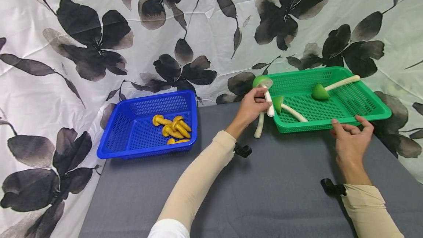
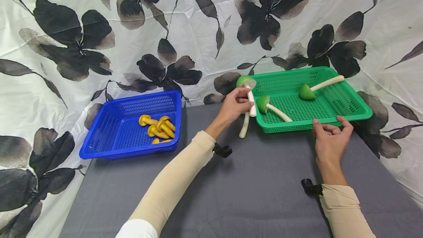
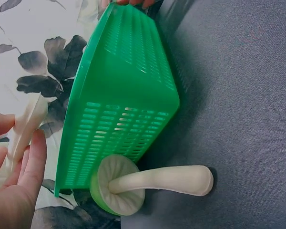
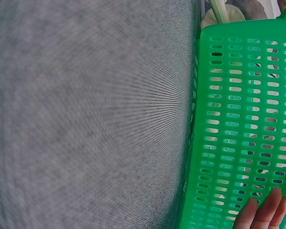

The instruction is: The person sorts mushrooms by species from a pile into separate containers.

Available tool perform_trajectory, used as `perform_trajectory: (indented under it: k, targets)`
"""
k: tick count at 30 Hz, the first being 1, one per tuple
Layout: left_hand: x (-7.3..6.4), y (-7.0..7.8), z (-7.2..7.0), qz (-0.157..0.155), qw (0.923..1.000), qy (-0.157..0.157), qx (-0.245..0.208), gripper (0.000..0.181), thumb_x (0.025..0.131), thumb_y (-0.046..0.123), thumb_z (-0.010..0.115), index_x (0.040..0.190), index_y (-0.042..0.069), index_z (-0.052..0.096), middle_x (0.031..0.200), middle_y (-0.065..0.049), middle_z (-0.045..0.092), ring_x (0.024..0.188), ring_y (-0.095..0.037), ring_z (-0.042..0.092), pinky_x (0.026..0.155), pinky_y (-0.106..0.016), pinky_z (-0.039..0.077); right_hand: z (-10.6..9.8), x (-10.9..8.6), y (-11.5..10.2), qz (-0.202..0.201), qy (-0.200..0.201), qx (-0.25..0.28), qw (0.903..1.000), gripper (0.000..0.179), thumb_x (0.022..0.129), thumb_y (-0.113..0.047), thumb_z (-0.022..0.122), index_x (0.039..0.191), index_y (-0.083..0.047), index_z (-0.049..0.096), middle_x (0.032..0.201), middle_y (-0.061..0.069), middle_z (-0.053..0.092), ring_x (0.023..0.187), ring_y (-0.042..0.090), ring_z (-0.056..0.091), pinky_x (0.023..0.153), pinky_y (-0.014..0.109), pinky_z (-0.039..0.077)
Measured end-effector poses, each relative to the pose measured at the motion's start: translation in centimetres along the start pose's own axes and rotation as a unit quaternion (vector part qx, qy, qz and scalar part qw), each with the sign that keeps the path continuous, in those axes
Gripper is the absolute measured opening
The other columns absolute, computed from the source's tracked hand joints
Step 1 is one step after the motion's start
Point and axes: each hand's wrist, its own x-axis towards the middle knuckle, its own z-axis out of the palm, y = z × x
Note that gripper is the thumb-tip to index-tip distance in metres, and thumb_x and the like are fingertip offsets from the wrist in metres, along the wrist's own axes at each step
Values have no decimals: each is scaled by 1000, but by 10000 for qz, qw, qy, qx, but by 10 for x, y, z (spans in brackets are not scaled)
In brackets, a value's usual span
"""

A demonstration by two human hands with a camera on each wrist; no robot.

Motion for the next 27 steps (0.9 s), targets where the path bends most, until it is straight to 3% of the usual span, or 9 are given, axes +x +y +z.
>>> perform_trajectory:
  k: [5,14,27]
  targets:
    - [1,4,3,-24,9999,-104,84,47,91,8,77,135,17,62,123,-2,62,96,-8,63,74,-26,62,0,-1,-1,-52,-31,-36,10000,74,81,-9,85,138,-21,40,84,3,64,58,12,65,58,16,56]
    - [6,9,7,-62,9963,-325,795,49,90,17,79,136,25,64,125,6,65,99,-3,64,74,-21,59,1,0,-2,-79,-72,-64,9999,73,82,-9,84,139,-21,40,84,2,64,59,11,65,59,15,56]
    - [5,12,16,-188,9872,-579,1472,49,92,26,79,138,25,63,133,8,60,104,-1,63,75,-18,56,2,-1,-5,-52,-85,-127,9999,73,82,-10,84,139,-21,40,85,2,64,60,12,66,60,16,56]
